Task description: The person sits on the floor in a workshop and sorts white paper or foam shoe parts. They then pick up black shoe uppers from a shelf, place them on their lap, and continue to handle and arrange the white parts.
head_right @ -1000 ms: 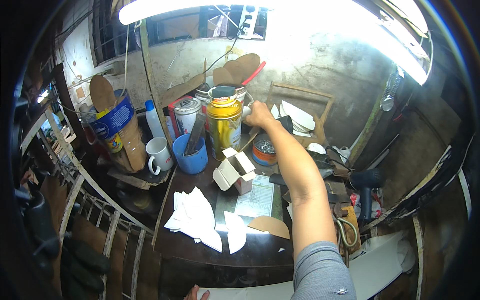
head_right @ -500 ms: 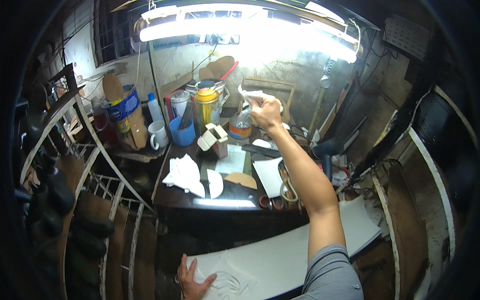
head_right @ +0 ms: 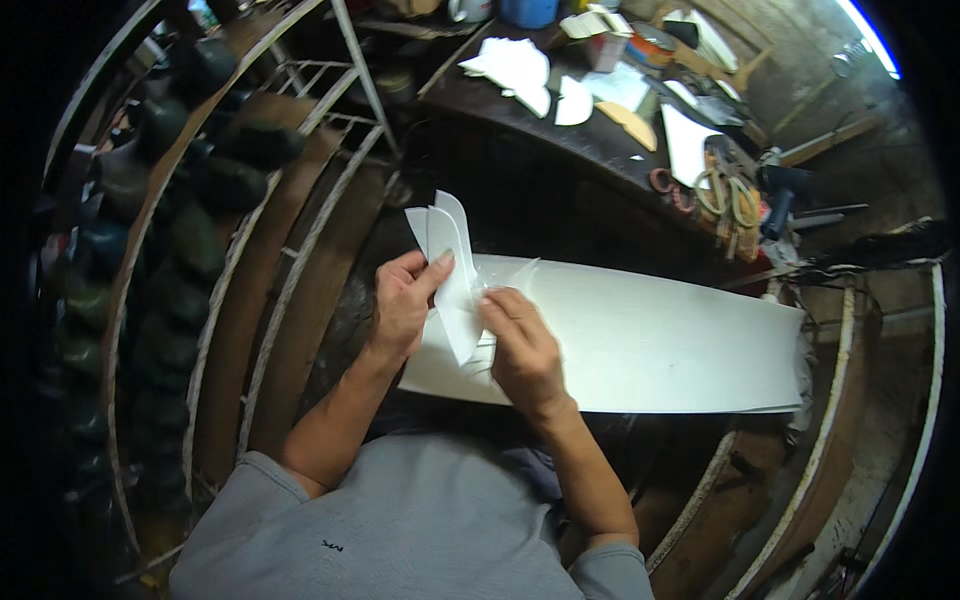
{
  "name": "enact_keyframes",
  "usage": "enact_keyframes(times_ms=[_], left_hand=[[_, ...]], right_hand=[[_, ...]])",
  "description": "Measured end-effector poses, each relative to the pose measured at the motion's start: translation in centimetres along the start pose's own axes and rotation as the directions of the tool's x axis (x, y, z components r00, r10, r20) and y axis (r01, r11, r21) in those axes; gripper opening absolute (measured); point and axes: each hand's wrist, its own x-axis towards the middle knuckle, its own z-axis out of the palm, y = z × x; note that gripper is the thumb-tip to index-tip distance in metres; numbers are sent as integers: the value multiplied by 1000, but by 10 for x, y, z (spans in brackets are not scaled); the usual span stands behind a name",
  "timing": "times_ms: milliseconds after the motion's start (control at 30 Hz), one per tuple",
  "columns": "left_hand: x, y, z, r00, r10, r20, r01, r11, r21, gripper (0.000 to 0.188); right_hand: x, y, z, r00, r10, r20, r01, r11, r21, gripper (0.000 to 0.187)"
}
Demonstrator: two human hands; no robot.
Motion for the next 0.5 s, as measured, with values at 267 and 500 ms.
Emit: enact_keyframes(times_ms=[267,500], left_hand=[[-25,29,-63,983,33,-181,-52,993,-103,20],[-39,38,-57,963,118,-243,-111,993,42,19]], right_hand=[[8,-10,25,904,398,155,-422,771,478,33],[35,-38,66,693,471,546,-710,316,629,27]])
